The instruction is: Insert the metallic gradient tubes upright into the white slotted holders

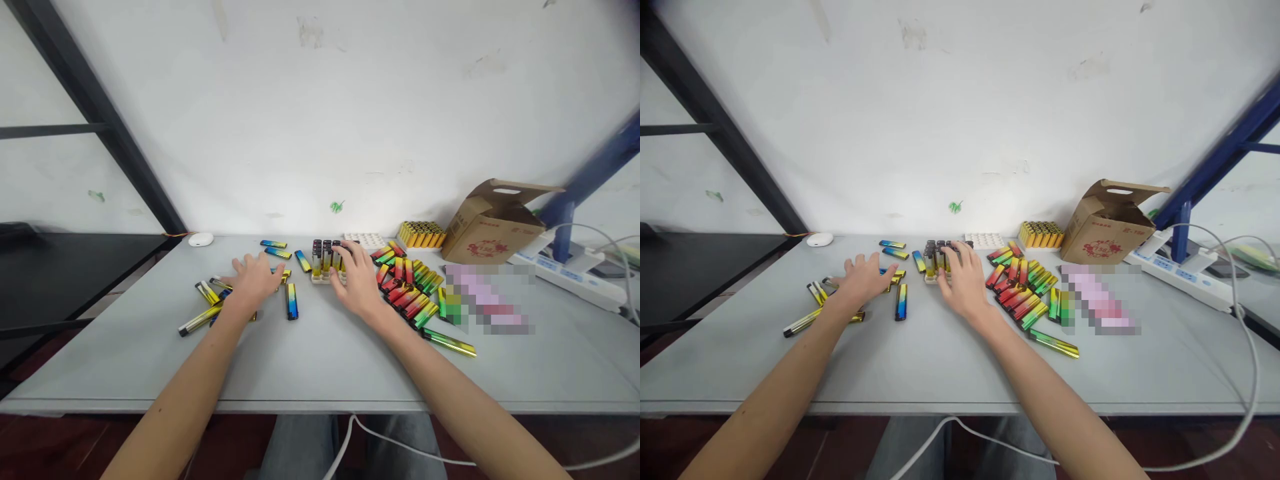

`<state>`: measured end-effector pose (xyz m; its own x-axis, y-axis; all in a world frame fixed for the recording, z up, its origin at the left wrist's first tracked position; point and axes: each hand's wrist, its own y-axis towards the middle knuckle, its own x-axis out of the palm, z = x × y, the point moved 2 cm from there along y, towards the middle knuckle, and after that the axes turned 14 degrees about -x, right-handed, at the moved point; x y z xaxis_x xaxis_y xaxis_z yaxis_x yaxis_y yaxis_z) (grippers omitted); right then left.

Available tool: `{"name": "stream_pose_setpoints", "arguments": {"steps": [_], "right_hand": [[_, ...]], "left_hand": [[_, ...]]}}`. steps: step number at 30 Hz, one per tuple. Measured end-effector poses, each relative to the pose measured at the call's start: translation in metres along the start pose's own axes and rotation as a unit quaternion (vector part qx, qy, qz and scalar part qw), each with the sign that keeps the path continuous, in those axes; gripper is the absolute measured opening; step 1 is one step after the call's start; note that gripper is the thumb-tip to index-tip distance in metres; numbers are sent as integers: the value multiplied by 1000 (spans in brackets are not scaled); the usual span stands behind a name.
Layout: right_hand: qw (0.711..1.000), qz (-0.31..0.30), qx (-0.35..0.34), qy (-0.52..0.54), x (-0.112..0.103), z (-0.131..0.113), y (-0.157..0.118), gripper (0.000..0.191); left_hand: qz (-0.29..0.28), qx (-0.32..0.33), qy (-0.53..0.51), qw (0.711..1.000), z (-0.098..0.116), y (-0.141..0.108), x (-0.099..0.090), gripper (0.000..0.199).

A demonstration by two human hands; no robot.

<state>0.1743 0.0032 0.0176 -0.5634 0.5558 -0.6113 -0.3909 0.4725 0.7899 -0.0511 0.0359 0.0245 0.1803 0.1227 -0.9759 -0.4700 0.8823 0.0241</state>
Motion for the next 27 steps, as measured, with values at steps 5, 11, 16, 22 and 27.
{"name": "stream_pose_setpoints", "arguments": {"steps": [5, 11, 16, 22, 27], "right_hand": [[1000, 6, 21, 10, 0, 0, 0, 40], [999, 18, 26, 30, -1, 2, 0, 40], [999, 32, 26, 34, -2, 2, 0, 40], [998, 35, 33, 38, -4, 1, 1, 40], [998, 33, 37, 43, -4, 0, 1, 40]], "left_hand": [[-25, 62, -7, 998, -2, 13, 6, 51], [69, 152, -18, 986, 0, 21, 10, 43], [62, 14, 29, 998, -12, 30, 10, 46], [87, 8, 12, 996, -16, 35, 6, 46], [38, -66, 44, 996, -22, 42, 5, 48]]}}
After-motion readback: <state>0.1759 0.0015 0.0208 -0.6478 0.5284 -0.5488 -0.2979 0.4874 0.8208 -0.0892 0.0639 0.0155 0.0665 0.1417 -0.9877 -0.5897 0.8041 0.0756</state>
